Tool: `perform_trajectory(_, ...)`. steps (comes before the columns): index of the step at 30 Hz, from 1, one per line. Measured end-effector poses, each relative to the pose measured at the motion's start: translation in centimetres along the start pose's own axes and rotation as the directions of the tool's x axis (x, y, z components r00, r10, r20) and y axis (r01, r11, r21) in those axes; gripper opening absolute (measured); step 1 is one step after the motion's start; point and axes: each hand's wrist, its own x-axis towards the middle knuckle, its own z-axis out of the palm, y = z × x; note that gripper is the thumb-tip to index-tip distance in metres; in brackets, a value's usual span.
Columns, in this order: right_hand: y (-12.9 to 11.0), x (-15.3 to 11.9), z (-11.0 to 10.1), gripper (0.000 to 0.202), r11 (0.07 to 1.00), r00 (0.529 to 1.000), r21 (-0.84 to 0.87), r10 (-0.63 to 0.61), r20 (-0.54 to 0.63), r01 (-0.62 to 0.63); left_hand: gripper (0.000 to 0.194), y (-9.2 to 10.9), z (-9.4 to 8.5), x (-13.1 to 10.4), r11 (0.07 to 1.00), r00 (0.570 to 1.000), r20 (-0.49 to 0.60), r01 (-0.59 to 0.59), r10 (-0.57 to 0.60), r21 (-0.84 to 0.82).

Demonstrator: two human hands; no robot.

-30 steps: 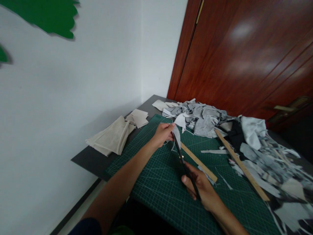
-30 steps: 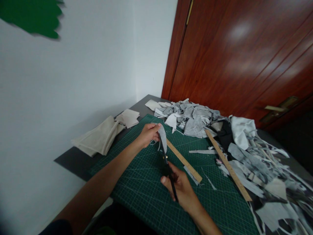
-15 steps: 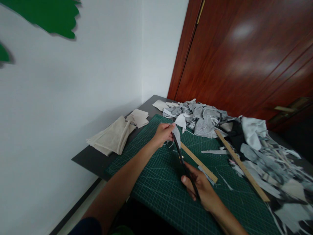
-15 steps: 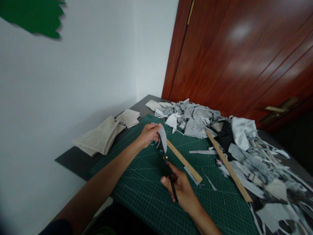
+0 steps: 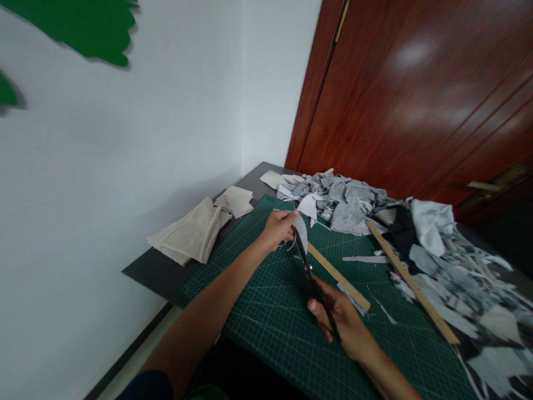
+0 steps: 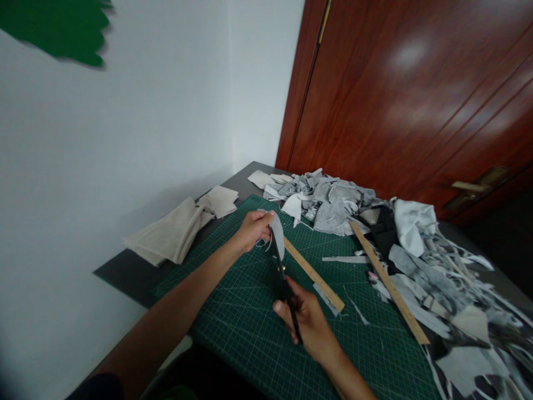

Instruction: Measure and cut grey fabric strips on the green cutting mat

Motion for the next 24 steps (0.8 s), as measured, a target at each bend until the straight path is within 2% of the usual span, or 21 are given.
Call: perform_trajectory(24, -0.03, 0.21, 0.10, 0.094, 0.999, 1.000, -0.039, 0.021, -0.020, -0.022, 0.043, 0.11, 0.10, 0.07, 1.000, 1.000, -0.009, 0.019, -0.019, -0.025)
